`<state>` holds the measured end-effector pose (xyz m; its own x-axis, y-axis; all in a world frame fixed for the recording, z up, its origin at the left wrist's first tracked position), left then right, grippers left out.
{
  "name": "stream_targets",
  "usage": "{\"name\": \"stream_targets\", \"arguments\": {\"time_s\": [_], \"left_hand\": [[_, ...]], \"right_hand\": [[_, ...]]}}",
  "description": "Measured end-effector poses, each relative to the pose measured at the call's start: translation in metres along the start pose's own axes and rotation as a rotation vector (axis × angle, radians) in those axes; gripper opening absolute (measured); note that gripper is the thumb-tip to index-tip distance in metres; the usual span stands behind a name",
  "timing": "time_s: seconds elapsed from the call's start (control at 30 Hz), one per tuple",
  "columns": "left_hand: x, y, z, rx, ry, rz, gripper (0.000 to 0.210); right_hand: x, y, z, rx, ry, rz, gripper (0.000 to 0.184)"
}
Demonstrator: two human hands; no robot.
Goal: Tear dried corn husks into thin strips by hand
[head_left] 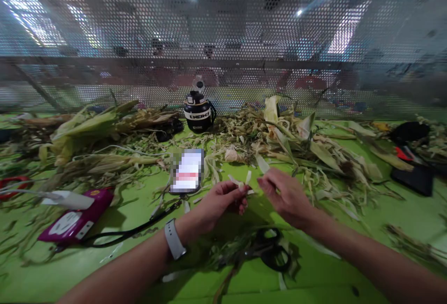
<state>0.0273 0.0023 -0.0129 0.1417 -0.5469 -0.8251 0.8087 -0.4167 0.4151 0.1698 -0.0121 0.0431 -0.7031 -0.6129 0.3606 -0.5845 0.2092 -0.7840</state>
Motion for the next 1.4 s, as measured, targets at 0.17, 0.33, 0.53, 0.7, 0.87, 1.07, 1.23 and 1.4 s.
{"name": "stream_targets", "arguments": {"time_s": [0.17,0.33,0.53,0.7,0.87,1.07,1.23,1.4], "left_hand": [[0.0,0.001,0.0,0.027,0.006,0.029,0.028],[0.002,0.001,-0.002,0.067,-0.002,0.053,0.027],[-0.002,0.0,-0.003,0.125,-0.001,0.032,0.026],[-0.002,0.003,0.0,0.083,0.016,0.168,0.023],[0.002,-0.004,-0.002,-0.098,0.082,0.267,0.034],[0.0,-0.005,-0.001,-0.138,0.187,0.133,0.042],[-0.007,0.003,0.002,-0.144,0.27,0.088,0.043],[-0.009,0.005,0.003,-0.168,0.304,0.035,0.042]], "right_hand": [[0.004,0.02,0.006,0.124,-0.107,-0.003,0.031],[0.007,0.02,0.006,0.066,-0.092,-0.134,0.027],[0.003,0.017,0.004,0.012,-0.046,-0.143,0.024],[-0.013,0.019,0.004,0.069,0.164,-0.261,0.034],[-0.006,0.017,0.008,0.1,0.239,-0.378,0.03],[0.002,0.04,0.013,0.217,0.47,-0.814,0.022],[-0.001,0.046,0.014,0.139,0.543,-0.938,0.029],[-0.003,0.047,0.015,0.102,0.531,-0.966,0.03]]}}
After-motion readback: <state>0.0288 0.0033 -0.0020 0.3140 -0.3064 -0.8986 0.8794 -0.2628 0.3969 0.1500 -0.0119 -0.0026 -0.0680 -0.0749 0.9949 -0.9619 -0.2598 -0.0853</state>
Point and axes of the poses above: each hand's wrist, its own z-axis away from the middle knuckle, its own y-axis out of the palm, x = y × z, the point moved 5 cm from there along -z, towards the middle knuckle, and after that the axes turned 7 degrees about -y, right-handed, at the moved point
